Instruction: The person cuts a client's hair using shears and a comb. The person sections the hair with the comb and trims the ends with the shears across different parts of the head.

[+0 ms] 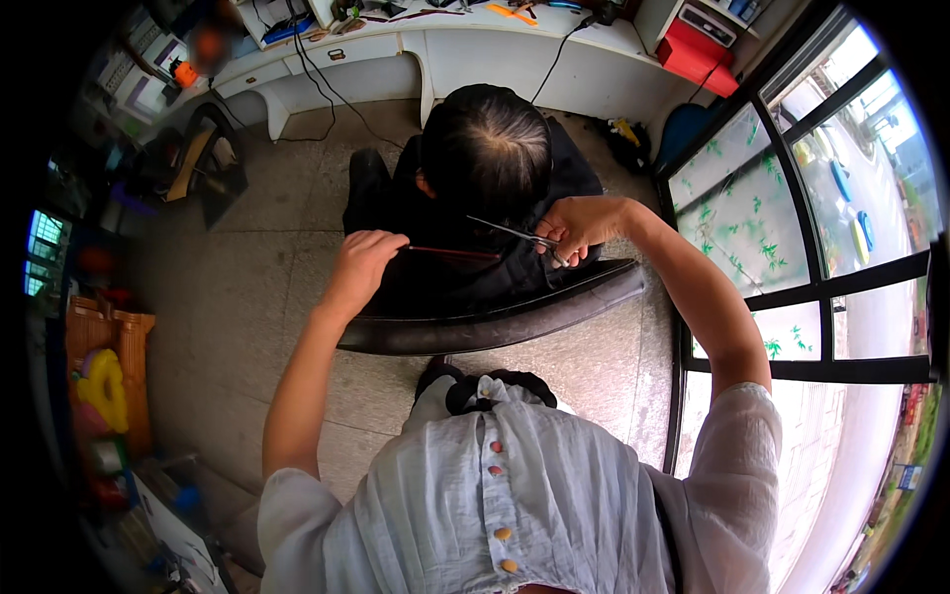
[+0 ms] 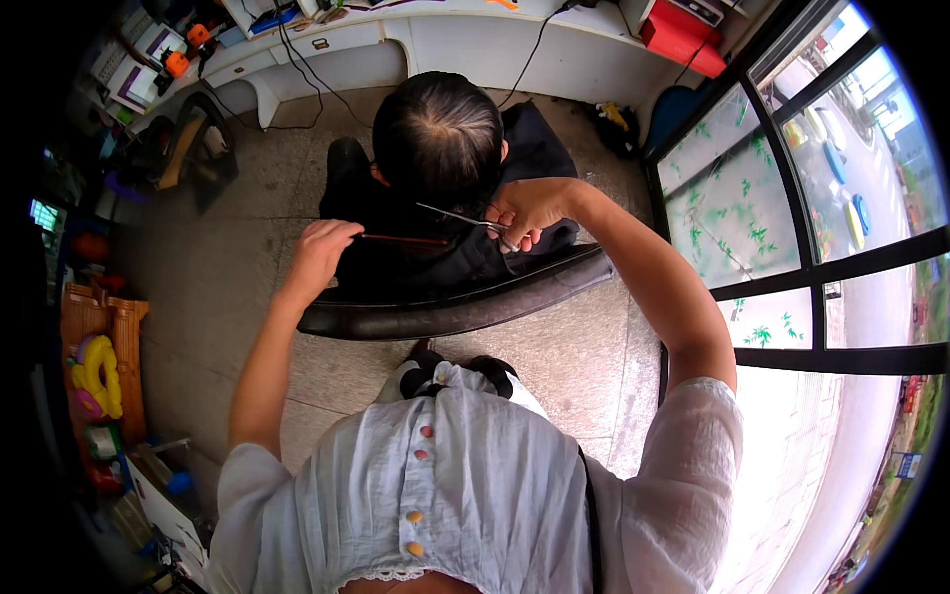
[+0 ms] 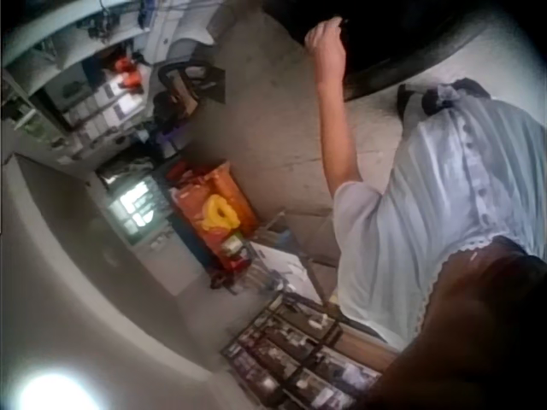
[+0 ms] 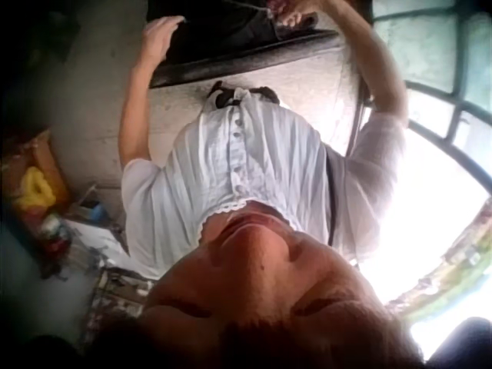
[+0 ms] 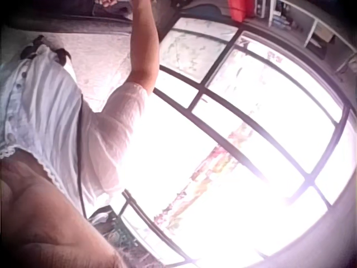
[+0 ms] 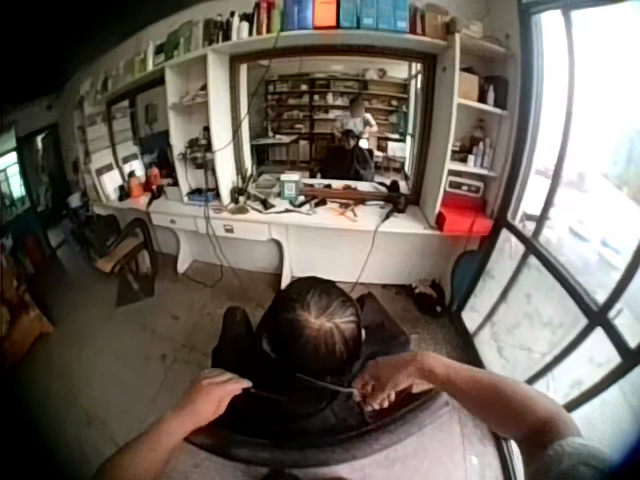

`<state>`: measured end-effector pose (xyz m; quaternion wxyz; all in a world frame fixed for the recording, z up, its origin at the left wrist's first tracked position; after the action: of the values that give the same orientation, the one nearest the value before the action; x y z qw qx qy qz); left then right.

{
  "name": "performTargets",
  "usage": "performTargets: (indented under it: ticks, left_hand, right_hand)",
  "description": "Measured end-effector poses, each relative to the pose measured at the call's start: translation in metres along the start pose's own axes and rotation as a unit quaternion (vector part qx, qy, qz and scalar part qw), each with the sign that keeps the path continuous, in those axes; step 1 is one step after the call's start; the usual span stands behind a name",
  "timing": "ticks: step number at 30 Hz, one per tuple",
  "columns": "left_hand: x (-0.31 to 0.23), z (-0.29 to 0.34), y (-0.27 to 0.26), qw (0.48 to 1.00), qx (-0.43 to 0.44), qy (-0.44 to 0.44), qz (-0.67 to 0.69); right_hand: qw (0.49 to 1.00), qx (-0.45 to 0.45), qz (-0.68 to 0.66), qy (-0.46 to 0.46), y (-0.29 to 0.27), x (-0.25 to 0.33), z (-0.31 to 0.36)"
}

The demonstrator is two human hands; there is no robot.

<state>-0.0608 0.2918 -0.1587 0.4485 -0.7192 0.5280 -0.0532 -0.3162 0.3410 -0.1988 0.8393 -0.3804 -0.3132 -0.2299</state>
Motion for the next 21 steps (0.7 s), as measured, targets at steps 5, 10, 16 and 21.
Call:
performTargets:
  ticks: [5,10,16,21]
  left_hand:
    - [-0.016,-0.027,-0.010,0.999,-0.047,-0.007,0.001]
    - [-0.021,-0.030,0.018,0.998,-0.033,0.005,-0.045]
    - [-0.012,-0.001,0.052,0.997,0.035,0.011,-0.070]
    - [-0.018,0.011,0.048,0.992,0.061,0.033,-0.104]
  right_hand:
    - [0.999,0.009,0.002,-0.036,0.011,0.003,0.000]
    - [0.999,-0.029,-0.026,-0.010,0.025,-0.008,0.004]
    - [0.970,-0.070,-0.199,-0.118,0.070,-0.031,0.028]
    - [0.860,-0.108,-0.483,-0.126,0.107,-0.022,0.021]
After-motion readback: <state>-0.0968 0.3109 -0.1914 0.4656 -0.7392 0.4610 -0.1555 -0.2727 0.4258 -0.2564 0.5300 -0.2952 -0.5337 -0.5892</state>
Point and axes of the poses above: each hand's wrist, its own z-axis away from the middle knuckle, its own y-axis out of the palm, x = y × z, the point moved 8 cm from there along -z, towards the middle knuckle, and after that the axes turned 15 degrees about -x, right-handed, at the moved point
